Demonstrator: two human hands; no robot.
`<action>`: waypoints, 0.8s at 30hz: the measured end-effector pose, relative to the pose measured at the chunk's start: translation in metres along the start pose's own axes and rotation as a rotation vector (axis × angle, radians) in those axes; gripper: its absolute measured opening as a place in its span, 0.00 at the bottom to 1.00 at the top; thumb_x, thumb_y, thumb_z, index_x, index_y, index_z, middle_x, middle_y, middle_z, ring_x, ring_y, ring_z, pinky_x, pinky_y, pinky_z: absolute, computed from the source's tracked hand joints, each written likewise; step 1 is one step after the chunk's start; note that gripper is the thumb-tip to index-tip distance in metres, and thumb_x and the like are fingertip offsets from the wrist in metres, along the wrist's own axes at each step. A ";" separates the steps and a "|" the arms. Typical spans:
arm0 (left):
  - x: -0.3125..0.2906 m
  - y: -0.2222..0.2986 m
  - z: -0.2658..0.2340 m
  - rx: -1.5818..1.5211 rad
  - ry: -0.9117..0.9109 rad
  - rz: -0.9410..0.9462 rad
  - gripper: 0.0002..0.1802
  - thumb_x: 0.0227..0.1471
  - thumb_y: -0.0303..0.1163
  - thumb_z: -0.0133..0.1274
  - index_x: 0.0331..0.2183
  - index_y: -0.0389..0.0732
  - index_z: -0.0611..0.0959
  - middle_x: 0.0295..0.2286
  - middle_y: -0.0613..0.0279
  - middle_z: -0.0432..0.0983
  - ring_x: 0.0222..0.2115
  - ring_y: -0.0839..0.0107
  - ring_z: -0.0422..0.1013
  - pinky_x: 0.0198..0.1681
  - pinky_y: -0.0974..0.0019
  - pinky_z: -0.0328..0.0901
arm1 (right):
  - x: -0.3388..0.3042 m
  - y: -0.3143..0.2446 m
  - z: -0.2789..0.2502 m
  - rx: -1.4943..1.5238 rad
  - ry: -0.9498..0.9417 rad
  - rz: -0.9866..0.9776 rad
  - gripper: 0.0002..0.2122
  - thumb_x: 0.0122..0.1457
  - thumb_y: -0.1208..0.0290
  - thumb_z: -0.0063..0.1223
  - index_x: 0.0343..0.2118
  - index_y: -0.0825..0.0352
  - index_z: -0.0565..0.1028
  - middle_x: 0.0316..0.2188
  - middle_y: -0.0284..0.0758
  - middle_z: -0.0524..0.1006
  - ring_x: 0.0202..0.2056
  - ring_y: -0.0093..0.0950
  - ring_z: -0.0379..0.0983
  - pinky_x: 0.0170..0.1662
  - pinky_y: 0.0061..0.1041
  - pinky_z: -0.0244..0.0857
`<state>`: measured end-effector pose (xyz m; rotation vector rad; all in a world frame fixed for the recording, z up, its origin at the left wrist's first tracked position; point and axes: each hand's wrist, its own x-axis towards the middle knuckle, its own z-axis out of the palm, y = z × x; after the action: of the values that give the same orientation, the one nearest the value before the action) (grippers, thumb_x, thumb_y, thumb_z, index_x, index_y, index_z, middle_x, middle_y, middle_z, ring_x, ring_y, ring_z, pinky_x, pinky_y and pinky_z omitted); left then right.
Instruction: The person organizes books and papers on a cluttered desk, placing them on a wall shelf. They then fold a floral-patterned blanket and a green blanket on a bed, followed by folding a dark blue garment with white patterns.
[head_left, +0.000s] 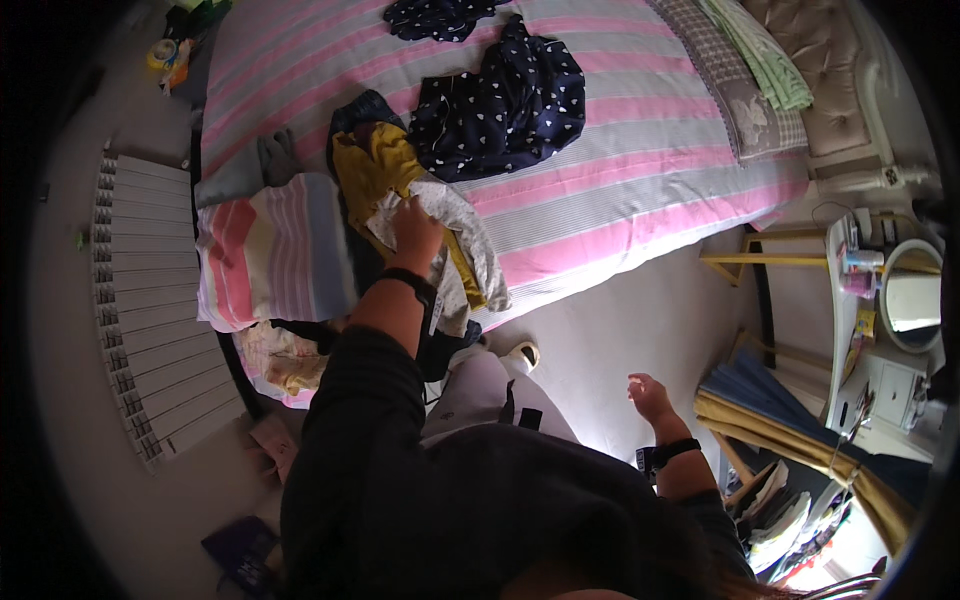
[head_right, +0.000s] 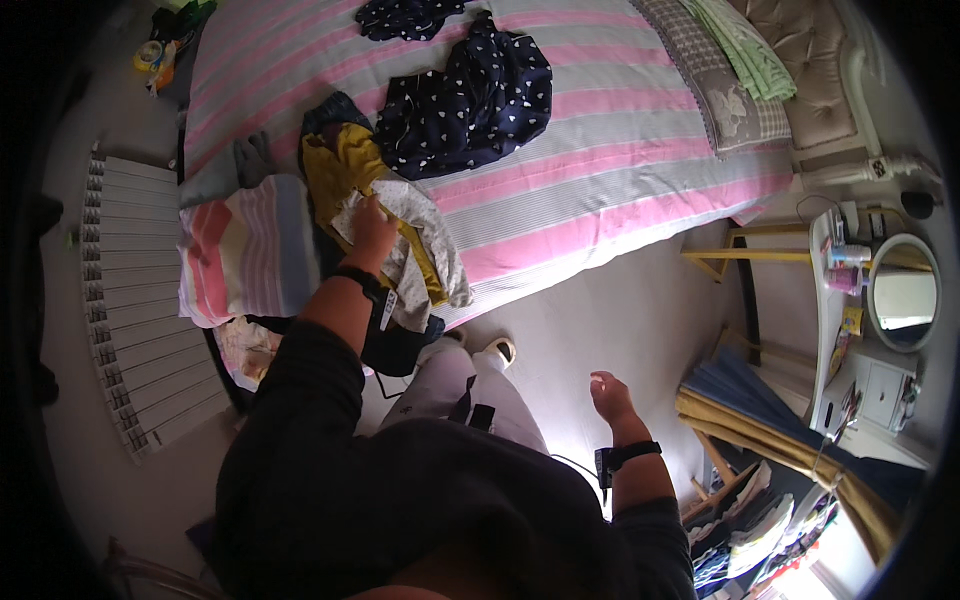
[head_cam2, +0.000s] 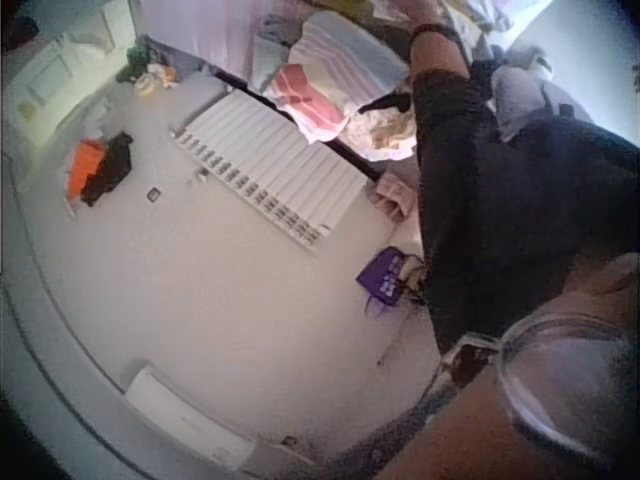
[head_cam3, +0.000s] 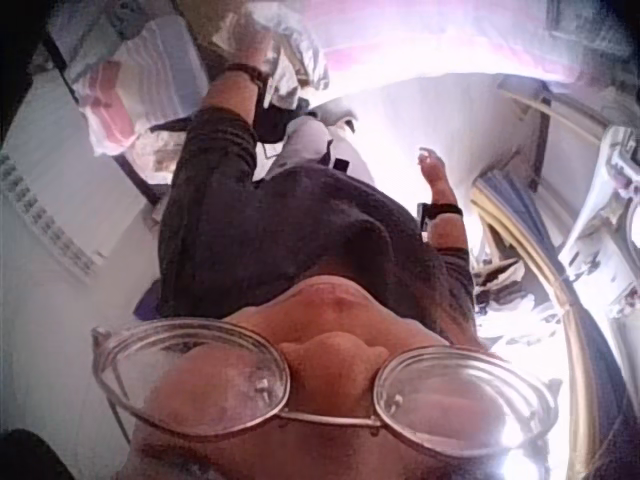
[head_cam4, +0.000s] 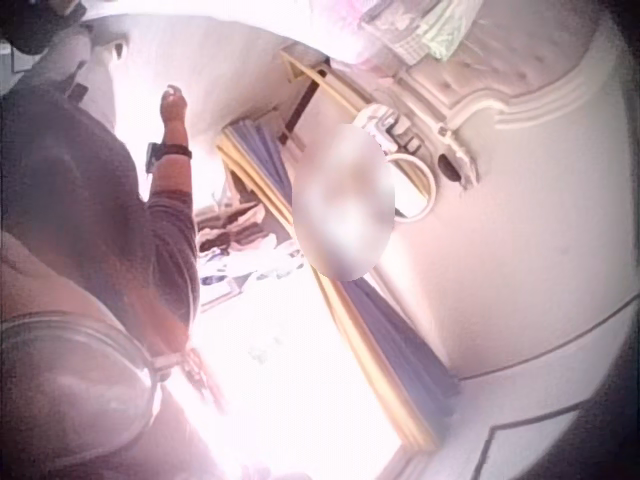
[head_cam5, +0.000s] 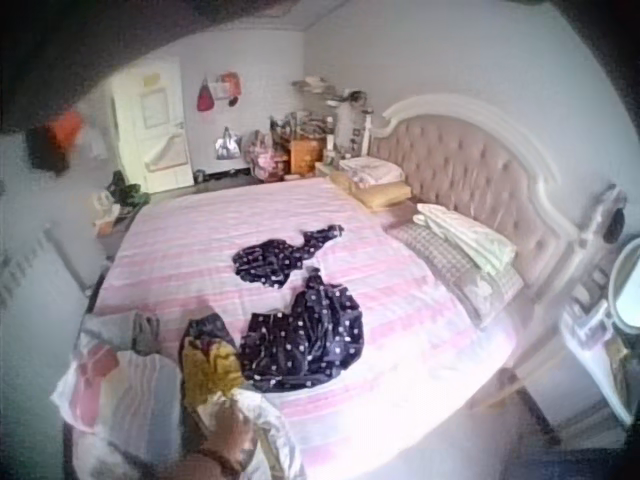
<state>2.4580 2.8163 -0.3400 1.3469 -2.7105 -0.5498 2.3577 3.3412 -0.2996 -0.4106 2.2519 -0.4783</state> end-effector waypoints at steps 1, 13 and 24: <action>0.011 0.010 0.011 -0.119 0.050 0.080 0.29 0.42 0.35 0.54 0.47 0.35 0.67 0.46 0.42 0.61 0.48 0.48 0.58 0.50 0.51 0.56 | 0.006 -0.002 -0.004 -0.056 -0.008 -0.023 0.13 0.55 0.70 0.41 0.41 0.69 0.71 0.25 0.36 0.76 0.28 0.25 0.74 0.34 0.22 0.67; 0.156 0.132 0.040 0.188 -0.217 -0.158 0.54 0.35 0.41 0.64 0.57 0.62 0.45 0.57 0.57 0.41 0.55 0.48 0.47 0.51 0.39 0.53 | 0.025 -0.011 -0.070 0.211 -0.239 0.322 0.15 0.55 0.67 0.43 0.43 0.69 0.69 0.29 0.38 0.74 0.31 0.25 0.72 0.35 0.22 0.66; 0.037 0.207 0.016 -1.211 -0.976 0.000 0.11 0.49 0.35 0.50 0.31 0.37 0.76 0.23 0.67 0.72 0.24 0.76 0.65 0.26 0.70 0.62 | 0.173 -0.148 -0.101 1.037 -0.395 0.569 0.34 0.52 0.39 0.39 0.56 0.57 0.57 0.49 0.39 0.66 0.47 0.35 0.65 0.44 0.42 0.62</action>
<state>2.2749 2.9064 -0.2877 0.7366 -1.8615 -2.7400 2.1908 3.1575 -0.2775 0.5999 1.3830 -1.0369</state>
